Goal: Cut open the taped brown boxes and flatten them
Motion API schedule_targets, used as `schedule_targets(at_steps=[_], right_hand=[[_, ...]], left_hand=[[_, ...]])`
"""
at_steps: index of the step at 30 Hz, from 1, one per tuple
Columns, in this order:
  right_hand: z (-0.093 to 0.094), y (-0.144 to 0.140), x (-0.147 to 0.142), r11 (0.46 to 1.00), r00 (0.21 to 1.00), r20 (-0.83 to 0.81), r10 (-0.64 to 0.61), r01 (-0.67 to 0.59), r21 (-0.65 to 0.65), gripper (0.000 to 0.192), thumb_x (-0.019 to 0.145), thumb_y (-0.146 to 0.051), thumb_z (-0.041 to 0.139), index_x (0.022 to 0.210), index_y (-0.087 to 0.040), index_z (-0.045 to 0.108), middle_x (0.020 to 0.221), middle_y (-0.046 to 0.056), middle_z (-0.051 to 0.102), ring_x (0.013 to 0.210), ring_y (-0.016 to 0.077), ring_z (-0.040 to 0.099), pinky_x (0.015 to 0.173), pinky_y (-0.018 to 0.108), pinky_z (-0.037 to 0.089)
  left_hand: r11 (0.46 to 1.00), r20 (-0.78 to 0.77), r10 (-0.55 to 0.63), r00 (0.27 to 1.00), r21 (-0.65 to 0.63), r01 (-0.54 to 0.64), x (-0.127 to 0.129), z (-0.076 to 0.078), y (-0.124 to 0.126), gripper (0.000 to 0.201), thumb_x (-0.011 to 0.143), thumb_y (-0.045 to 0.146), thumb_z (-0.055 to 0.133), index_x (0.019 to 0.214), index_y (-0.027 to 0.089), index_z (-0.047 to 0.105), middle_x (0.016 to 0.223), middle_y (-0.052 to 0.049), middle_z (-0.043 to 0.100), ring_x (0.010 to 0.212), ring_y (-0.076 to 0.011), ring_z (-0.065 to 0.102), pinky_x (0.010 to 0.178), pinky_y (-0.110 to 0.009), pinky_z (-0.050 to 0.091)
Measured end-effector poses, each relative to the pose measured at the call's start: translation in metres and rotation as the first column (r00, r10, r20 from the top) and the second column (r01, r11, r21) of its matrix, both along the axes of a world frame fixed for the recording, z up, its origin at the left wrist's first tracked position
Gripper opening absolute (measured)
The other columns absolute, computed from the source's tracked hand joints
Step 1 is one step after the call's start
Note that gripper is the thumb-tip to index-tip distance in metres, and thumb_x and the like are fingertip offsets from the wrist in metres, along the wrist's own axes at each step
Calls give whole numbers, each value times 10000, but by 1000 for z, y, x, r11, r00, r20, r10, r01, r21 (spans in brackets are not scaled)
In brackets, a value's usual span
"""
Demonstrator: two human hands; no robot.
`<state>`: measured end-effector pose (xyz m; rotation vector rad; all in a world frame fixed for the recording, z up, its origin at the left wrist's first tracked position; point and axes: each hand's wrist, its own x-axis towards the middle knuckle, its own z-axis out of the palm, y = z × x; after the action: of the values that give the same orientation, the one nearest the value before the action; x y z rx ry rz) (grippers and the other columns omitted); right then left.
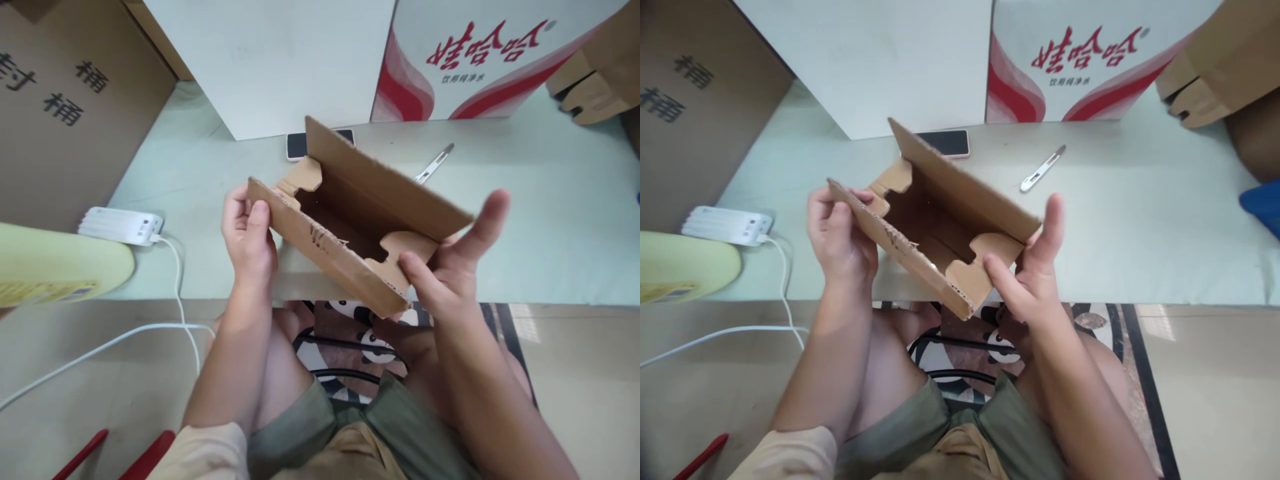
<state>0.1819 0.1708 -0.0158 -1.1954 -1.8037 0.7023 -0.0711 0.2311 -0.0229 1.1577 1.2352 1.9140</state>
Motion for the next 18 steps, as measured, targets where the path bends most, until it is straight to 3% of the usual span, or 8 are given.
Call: schedule_targets(at_steps=[2,4,6,7,9,12,15,18], right_hand=[[2,0,-3,998,987,-158,-38,45,42,933,1023,-370,500,1620,-505,-204,1582,39,526,1303,281,657,1050,496,582],[2,1,0,999,987,-158,-12,19,39,729,993,-412,541,1639,-485,210,1508,43,596,1340,312,627,1096,526,548],[0,3,6,999,996,-83,35,-34,8,491,962,-529,527,1433,-405,594,1480,63,617,1405,374,561,1154,583,490],[-1,3,8,998,996,-64,56,-56,-1,468,946,-592,503,1318,-375,687,1476,69,618,1419,401,539,1170,607,468],[-3,4,11,996,993,-76,87,-87,-3,510,933,-655,453,1223,-354,746,1469,70,619,1413,418,534,1178,629,450],[-4,2,9,990,982,-125,141,-139,29,469,964,-584,450,1251,-360,745,1456,58,625,1388,388,558,1180,609,450],[-3,0,5,987,978,-138,157,-152,46,423,978,-535,480,1263,-367,743,1451,53,629,1390,369,558,1181,584,453],[-5,0,1,988,970,-187,155,-150,40,415,967,-535,514,1265,-351,736,1464,48,625,1409,365,540,1192,576,441]], left_hand=[[1000,-23,-3,1000,-29,2,-2,-1,-5,443,822,597,788,1084,269,646,1038,-61,699,1110,-273,689,1031,-426,542],[999,-68,-31,997,-17,30,-5,0,-9,493,822,572,807,1194,299,634,1177,-70,688,1233,-289,651,1101,-441,506],[999,-128,-49,991,3,50,-8,2,-12,500,827,565,806,1225,312,641,1294,-76,659,1343,-307,584,1176,-469,446],[999,-156,-51,986,5,52,-10,4,-13,489,830,571,800,1218,311,657,1336,-78,643,1390,-317,544,1207,-484,414],[999,-200,-48,979,-17,45,-13,5,-14,455,828,588,789,1170,299,705,1399,-88,606,1458,-342,468,1251,-507,360],[998,-293,-56,954,-35,48,-18,5,-15,402,804,604,797,1048,286,772,1465,-95,542,1479,-380,426,1270,-526,326],[997,-459,-67,886,8,80,-23,1,-15,367,843,628,736,989,298,802,1480,-88,504,1455,-385,443,1262,-548,332],[994,-578,-60,814,36,99,-26,-2,-14,410,915,644,626,1050,309,821,1475,-87,483,1444,-361,456,1245,-542,358]])
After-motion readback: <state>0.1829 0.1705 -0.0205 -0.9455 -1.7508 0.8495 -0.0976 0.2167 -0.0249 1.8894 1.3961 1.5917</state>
